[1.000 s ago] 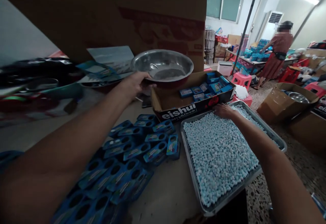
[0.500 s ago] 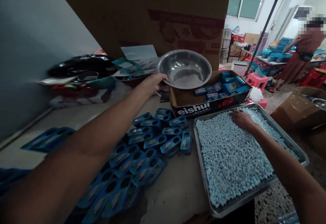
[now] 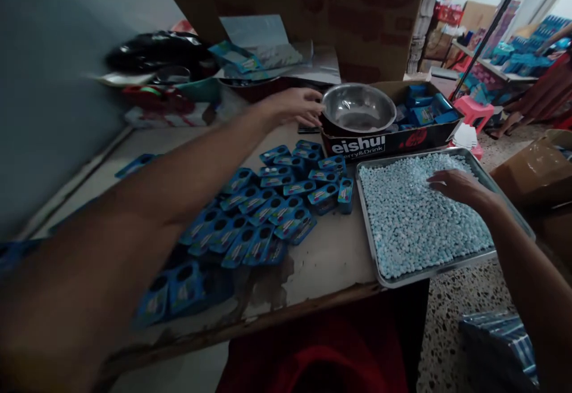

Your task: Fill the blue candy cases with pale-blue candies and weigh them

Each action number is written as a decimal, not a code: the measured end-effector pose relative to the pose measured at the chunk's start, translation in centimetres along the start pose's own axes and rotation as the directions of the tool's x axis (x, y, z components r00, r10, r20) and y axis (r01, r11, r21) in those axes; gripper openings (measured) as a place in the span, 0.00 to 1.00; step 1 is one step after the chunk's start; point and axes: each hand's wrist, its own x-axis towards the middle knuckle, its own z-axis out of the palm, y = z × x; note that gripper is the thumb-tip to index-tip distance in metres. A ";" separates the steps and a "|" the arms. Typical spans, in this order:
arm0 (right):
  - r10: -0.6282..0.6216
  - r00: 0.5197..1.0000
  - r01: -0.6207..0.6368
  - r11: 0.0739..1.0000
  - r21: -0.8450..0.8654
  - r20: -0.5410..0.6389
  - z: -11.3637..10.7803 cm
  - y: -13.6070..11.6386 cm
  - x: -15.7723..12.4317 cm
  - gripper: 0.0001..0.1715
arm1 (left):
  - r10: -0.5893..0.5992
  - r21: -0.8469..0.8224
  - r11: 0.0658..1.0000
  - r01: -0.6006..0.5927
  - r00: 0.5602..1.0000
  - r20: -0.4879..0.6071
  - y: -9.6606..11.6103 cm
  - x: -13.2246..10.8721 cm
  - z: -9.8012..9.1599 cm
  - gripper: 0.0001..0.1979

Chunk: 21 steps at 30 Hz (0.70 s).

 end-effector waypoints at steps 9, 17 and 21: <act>-0.198 0.910 0.298 0.923 0.242 -0.364 4.4 -16.9 -4.9 0.16 | 0.442 0.692 0.706 -0.154 0.859 -0.259 -13.3 -30.4 -9.5 0.24; -0.051 0.935 0.215 0.869 0.446 -0.352 16.9 -29.9 -6.3 0.60 | 0.432 0.520 0.825 0.222 0.345 -0.833 -31.3 -46.5 0.6 0.49; 0.195 0.944 -0.007 0.820 0.572 -0.267 18.5 -30.1 -2.1 0.92 | 0.338 0.464 0.877 0.127 0.523 -0.782 -31.7 -42.9 4.1 0.61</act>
